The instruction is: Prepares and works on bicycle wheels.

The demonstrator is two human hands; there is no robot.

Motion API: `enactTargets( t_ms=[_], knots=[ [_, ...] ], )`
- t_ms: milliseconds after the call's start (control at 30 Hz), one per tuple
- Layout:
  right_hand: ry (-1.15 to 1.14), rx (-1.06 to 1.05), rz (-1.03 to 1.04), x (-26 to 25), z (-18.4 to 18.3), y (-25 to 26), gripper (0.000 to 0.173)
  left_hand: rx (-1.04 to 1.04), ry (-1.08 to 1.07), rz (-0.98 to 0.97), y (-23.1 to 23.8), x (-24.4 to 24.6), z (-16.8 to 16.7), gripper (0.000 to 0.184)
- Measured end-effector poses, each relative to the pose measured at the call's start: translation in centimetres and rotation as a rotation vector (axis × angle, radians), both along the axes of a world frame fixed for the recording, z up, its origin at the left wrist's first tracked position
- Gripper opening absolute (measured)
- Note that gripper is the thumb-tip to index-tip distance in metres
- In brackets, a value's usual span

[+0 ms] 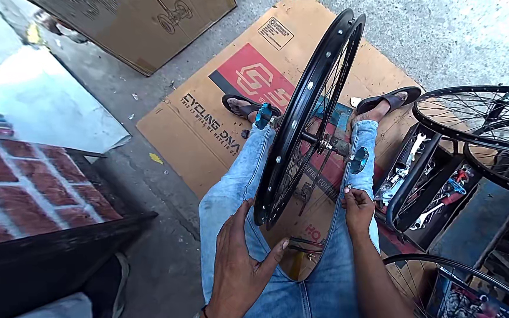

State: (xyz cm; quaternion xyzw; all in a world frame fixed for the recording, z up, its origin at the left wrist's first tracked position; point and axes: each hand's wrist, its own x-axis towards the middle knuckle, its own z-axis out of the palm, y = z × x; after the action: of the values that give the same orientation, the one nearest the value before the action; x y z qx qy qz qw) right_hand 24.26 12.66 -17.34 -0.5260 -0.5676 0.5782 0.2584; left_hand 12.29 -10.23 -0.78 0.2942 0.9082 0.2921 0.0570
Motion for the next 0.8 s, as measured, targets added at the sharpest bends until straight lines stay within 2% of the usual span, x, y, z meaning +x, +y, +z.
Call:
enactTargets(
  t_ms=[100, 200, 267, 333, 400, 467, 533, 633, 800],
  knots=[
    [-0.005, -0.010, 0.010, 0.1, 0.1, 0.0, 0.013, 0.135, 0.021, -0.022, 0.4, -0.2, 1.1, 0.098],
    [-0.011, -0.012, 0.017, 0.0, 0.2, -0.1, 0.013, 0.164, 0.046, -0.025, 1.3, -0.6, 1.2, 0.097],
    [-0.013, -0.008, 0.030, 0.0, 0.2, 0.0, 0.014, 0.119, 0.077, -0.013, 1.5, -0.7, 0.1, 0.079],
    [-0.014, -0.012, 0.032, 0.2, 0.1, 0.0, 0.015, -0.016, 0.136, 0.015, 0.5, -0.4, -2.4, 0.051],
    [-0.013, -0.013, 0.030, 0.2, 0.0, 0.0, 0.014, -0.293, 0.120, -0.012, -2.0, 0.3, -4.9, 0.048],
    [0.003, -0.005, 0.022, 0.0, -0.3, 0.1, 0.014, -0.535, 0.089, -0.053, -3.3, 0.7, -5.9, 0.042],
    [0.028, 0.005, 0.023, 0.1, -0.7, 0.2, 0.013, -0.603, 0.097, -0.049, -3.0, 1.0, -5.0, 0.061],
    [0.018, 0.006, 0.025, 0.1, -0.5, 0.2, 0.013, -0.497, 0.080, 0.017, -2.1, 0.6, -3.4, 0.090],
    [-0.024, 0.001, 0.034, -0.1, -0.1, 0.0, 0.013, -0.367, 0.045, 0.045, -1.7, -0.5, -2.3, 0.102]
  ],
)
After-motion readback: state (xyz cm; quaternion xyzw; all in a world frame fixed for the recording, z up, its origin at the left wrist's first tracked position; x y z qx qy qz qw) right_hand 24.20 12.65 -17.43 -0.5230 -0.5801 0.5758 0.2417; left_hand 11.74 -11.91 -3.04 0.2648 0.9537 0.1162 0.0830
